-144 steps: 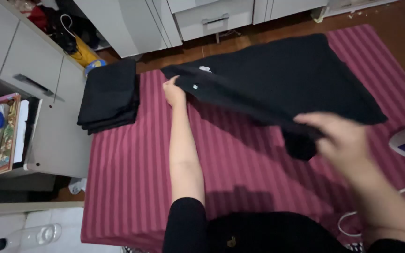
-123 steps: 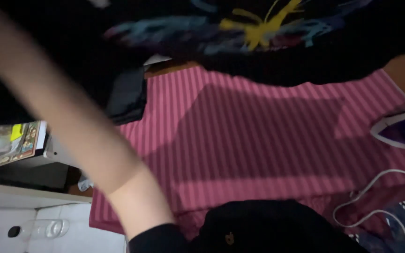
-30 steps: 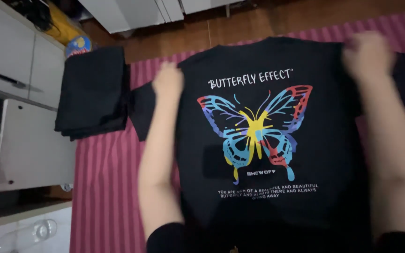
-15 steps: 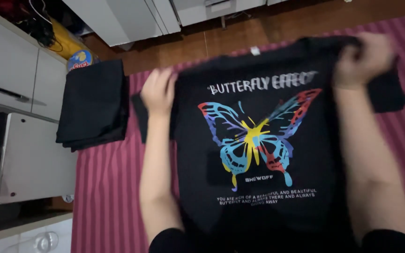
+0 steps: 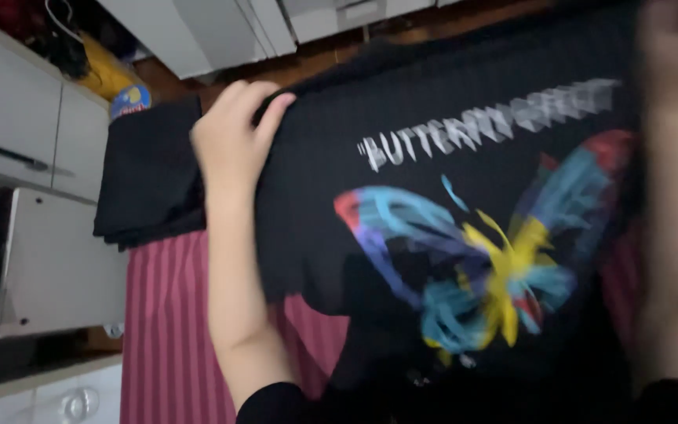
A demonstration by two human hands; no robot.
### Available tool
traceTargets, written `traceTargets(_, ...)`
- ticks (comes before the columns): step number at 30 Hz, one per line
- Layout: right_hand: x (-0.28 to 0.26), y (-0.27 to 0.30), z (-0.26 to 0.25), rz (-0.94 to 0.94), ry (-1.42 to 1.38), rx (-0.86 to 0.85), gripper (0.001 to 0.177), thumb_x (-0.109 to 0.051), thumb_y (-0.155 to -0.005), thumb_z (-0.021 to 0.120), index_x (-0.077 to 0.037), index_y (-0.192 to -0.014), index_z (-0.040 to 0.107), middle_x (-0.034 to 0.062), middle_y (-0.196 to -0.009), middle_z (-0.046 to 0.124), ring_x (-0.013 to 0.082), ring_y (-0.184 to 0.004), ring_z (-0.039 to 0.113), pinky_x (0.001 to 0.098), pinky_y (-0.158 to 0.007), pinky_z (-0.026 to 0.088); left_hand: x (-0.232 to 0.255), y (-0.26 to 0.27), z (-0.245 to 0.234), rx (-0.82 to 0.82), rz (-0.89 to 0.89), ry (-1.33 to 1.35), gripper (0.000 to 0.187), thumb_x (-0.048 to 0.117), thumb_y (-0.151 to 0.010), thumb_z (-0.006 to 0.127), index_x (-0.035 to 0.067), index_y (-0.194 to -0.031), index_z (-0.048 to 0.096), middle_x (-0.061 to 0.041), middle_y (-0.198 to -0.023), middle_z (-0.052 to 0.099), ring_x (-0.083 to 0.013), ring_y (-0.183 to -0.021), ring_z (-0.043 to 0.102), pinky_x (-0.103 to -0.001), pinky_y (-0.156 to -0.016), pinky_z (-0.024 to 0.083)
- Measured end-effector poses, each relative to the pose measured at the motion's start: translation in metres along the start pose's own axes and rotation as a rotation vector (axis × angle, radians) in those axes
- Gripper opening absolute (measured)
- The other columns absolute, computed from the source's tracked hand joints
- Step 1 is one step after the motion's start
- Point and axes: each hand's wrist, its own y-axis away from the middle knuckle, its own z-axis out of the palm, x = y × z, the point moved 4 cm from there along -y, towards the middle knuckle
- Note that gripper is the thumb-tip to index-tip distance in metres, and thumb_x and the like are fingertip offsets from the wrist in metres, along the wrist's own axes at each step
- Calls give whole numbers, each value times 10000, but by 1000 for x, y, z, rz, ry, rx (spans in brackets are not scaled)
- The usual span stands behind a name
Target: Ironing a black t-shirt with a butterfly graphic on a bed or table.
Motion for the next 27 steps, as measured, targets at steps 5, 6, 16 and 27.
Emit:
traceTargets(5,-70,31,98,-192,-7,-100,302,-372,-965,752,-84,-972,661,131,-1025,672,368,-1023,598,502,-914,439,-114,24,161,-164,-60,-53,264,417,-908,772,157,-942,749,-36,-951,728,-264,-879,709,-388,-735,549)
traceTargets(6,-83,41,113,-184,-1,-129,340,-410,-975,791,-85,-984,689,144,-1010,675,382,-1023,601,499,-895,445,-136,39,191,-265,-126,-113,271,438,-883,774,169,-904,749,-39,-924,727,-267,-882,709,-402,-734,542)
traceTargets(16,-77,61,160,-5,18,-315,325,-418,-1015,744,-101,-1074,712,120,-1117,681,356,-1090,562,506,-914,401,-178,74,251,-246,-321,-217,287,453,-919,739,172,-953,693,-35,-933,712,-289,-893,680,-434,-721,526)
traceTargets(27,-280,97,119,-412,-171,-187,557,-314,-805,643,16,-1255,663,238,-1286,665,412,-1167,605,553,-905,438,2,59,322,-296,-12,121,384,229,-917,621,52,-1248,701,-146,-1216,697,-352,-1131,647,-487,-1016,475)
